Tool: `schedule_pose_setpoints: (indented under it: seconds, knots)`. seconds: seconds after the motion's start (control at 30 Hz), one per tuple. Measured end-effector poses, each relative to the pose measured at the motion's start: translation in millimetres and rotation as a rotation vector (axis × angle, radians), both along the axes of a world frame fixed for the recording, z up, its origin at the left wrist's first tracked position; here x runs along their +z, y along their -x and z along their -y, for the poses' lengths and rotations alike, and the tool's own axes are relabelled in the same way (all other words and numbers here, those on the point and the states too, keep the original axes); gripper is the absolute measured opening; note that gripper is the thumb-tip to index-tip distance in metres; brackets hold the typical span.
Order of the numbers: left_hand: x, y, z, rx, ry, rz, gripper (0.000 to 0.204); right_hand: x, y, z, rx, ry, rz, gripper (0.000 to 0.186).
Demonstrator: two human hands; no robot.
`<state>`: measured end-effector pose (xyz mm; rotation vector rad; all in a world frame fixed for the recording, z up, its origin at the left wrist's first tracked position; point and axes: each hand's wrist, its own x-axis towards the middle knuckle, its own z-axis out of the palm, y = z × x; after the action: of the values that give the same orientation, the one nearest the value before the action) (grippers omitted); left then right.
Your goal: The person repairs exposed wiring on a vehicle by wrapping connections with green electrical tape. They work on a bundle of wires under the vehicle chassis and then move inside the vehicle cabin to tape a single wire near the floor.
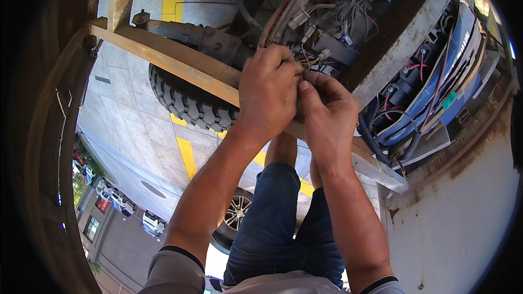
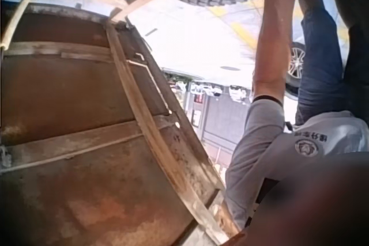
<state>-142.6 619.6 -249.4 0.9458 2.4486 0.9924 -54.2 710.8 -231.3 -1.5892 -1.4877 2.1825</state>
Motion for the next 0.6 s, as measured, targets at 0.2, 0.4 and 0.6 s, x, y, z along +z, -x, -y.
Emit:
schedule_pose_setpoints:
  seconds: [0.2,0.4,0.6]
  knots:
    - [0,-1,-3,-0.045,-0.013,-0.055,0.015,-4,2,-5,-0.026,0.038,0.043,0.014]
    - [-5,-6,1,0.029,-0.051,-0.019,0.015,-10,5,-19,0.054,0.066,-0.032,0.016]
    - [-5,-11,3,0.146,-0.042,0.152,0.014,-19,2,-37,-0.074,0.552,-0.094,0.02]
